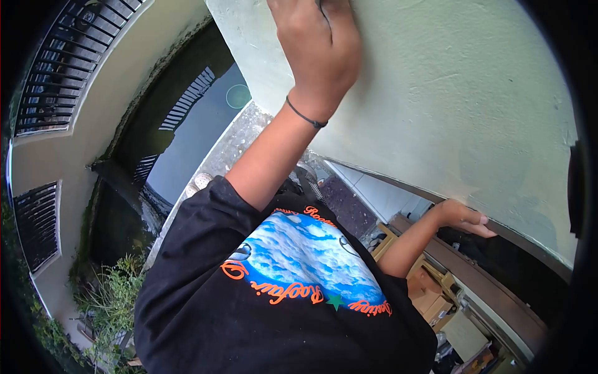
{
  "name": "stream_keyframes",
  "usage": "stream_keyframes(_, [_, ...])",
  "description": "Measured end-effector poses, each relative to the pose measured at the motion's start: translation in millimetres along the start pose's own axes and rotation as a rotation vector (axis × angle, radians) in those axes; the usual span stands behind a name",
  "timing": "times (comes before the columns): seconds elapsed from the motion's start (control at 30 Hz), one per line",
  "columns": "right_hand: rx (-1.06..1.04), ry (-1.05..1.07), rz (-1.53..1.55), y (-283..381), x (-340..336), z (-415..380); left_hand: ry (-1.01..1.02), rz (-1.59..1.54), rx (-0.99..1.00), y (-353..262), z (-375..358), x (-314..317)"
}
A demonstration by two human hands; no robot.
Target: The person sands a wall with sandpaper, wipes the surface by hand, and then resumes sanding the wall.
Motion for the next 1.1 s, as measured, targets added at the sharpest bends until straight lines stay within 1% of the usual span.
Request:
stream_keyframes(0.07, [0.014, -0.030, 0.024, -5.2, -2.9, 1.4, -0.192, 0.104, 0.051, -46.6, -14.6, 13.1])
stream_keyframes(0.1, [0.020, -0.044, 0.025, -11.1, -4.6, 1.6, -0.099, 0.112, 0.016, -58.5, -28.5, 23.5])
stream_keyframes(0.13, [-0.015, 0.005, 0.073, -26.4, -4.0, 7.1, -0.009, 0.121, -0.022, -60.5, -41.9, 35.9])
stream_keyframes(0.17, [-0.004, 0.006, 0.050, -33.7, -7.2, 6.9, 0.017, 0.168, -0.008, -51.6, -49.1, 37.8])
stream_keyframes(0.2, [0.009, 0.004, 0.022, -36.0, -5.5, 7.6, -0.049, 0.161, -0.050, -41.7, -43.7, 26.4])
stream_keyframes(0.27, [-0.025, 0.005, 0.067, -19.3, -2.3, 5.5, -0.242, 0.099, -0.110, -16.6, -19.7, -2.9])
stream_keyframes(0.33, [-0.050, 0.017, 0.103, -10.3, -2.0, 4.4, -0.279, 0.041, -0.193, 11.5, 2.3, -22.0])
stream_keyframes(0.4, [-0.112, -0.056, -0.011, -5.1, -7.4, 2.3, -0.253, 0.079, -0.191, 7.7, 10.0, -23.5])
stream_keyframes(0.47, [-0.113, -0.064, 0.013, -7.7, -8.2, 2.1, -0.266, 0.121, -0.067, -29.3, 0.3, -6.3])
stream_keyframes(0.53, [-0.122, -0.063, 0.030, -5.0, -6.1, 2.7, -0.081, 0.150, 0.004, -61.0, -19.8, 24.5])
stream_keyframes(0.6, [-0.106, -0.039, 0.061, -2.0, -5.0, 1.6, -0.041, 0.260, -0.008, -51.3, -23.3, 19.5])
stream_keyframes(0.67, [-0.087, -0.021, 0.032, -2.2, -4.6, 1.1, -0.230, 0.230, -0.110, -17.0, -9.8, -10.7])
stream_keyframes(0.7, [-0.058, -0.017, 0.001, -4.2, -4.4, 1.3, -0.281, 0.207, -0.153, -0.2, -3.8, -23.3])
stream_keyframes(0.73, [-0.058, -0.014, 0.005, -4.7, -4.1, 1.7, -0.259, 0.151, -0.249, 19.4, -2.1, -29.3])
stream_keyframes(0.8, [-0.081, -0.036, 0.057, -5.9, -6.2, 2.6, -0.319, 0.128, -0.188, -4.7, 4.6, -28.7])
stream_keyframes(0.87, [-0.075, -0.042, 0.053, -9.6, -7.9, 2.2, -0.168, 0.164, -0.060, -46.3, -7.5, 3.3])
stream_keyframes(0.9, [-0.071, -0.042, 0.046, -10.5, -7.0, 2.9, -0.043, 0.150, -0.020, -63.6, -18.2, 23.0])
stream_keyframes(0.93, [-0.080, -0.044, 0.050, -8.5, -5.8, 3.1, -0.011, 0.138, 0.001, -73.1, -22.8, 28.8])
stream_keyframes(1.0, [-0.095, -0.031, 0.066, -4.7, -5.4, 2.5, -0.055, 0.224, -0.041, -48.3, -22.9, 16.3])
stream_keyframes(1.07, [-0.065, -0.035, 0.060, -3.2, -5.4, 2.3, -0.225, 0.274, -0.158, -5.8, -12.5, -17.7])
stream_keyframes(1.1, [-0.025, -0.043, 0.056, -5.6, -5.7, 1.0, -0.267, 0.218, -0.206, 11.7, -7.4, -27.3])
Point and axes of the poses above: each hand's wrist, its own z-axis towards the middle knuckle, its own x-axis out of the palm, y = z × x, the point moved 10 cm from there along z, towards the middle knuckle, and after that the axes turned 12 degrees about x, right-handed, at the moved point
